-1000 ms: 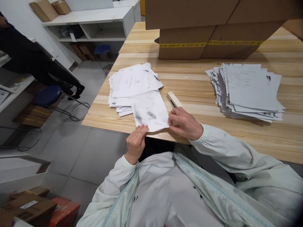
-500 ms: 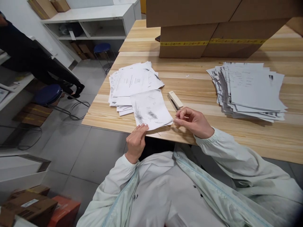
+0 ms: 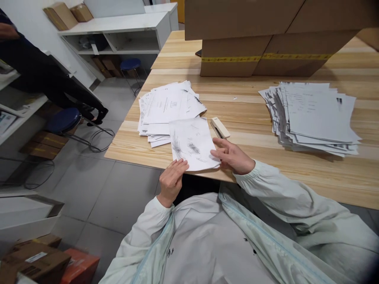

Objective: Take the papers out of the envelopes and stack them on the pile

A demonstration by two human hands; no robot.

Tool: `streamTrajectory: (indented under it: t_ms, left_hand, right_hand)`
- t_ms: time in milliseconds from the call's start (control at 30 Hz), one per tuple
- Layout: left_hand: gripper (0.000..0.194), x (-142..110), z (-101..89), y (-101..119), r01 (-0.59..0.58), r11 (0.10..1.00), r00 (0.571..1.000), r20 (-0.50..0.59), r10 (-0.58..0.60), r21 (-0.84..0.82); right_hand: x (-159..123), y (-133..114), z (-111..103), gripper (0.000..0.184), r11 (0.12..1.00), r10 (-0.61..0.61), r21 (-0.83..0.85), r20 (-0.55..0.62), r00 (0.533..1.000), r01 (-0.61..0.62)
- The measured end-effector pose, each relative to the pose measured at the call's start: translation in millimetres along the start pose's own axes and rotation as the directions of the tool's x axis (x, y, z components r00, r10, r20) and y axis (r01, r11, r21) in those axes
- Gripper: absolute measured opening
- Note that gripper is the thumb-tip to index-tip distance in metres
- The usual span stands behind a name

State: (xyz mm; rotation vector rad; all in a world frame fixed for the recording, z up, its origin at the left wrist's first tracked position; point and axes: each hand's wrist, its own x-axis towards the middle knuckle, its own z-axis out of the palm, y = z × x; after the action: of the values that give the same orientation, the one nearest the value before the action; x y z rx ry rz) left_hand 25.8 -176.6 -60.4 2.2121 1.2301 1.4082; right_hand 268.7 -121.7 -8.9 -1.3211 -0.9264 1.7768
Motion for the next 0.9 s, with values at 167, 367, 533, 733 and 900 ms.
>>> streamTrajectory:
  t_ms: [167, 367, 533, 733, 900]
  left_hand:
    - [0.037, 6, -16.4, 15, 0.316, 0.895, 0.94, -0.024, -0.34, -0.314]
    - [0.07, 31, -23.4, 25, 0.598, 0.34, 0.6, 0.125, -0.79, -0.726]
    - [0.065, 30, -12.9, 30, 0.633, 0.299, 0.568, 0.166, -0.806, -0.714]
    - [0.05, 17, -6.8, 31, 0.657, 0.443, 0.648, 0.157, -0.745, -0.61]
    - [0.043, 14, -2.5, 36, 0.68, 0.485, 0.654, 0.154, -0.741, -0.55]
  right_hand:
    - [0, 5, 1, 0.076, 0.98, -0.192, -0.027, 0.136, 0.972, 0.197]
    - [-32, 12, 0, 0.045, 0.924, -0.298, -0.151, 0.295, 0.908, 0.352]
    - [-34, 14, -2, 0.049, 0.875, -0.394, -0.194, 0.25, 0.885, 0.444]
    - [-18, -1, 2, 0.051, 0.766, -0.623, -0.281, -0.104, 0.775, 0.578]
    - [-15, 2, 25, 0.026, 0.635, -0.764, -0.445, -0.24, 0.599, 0.632]
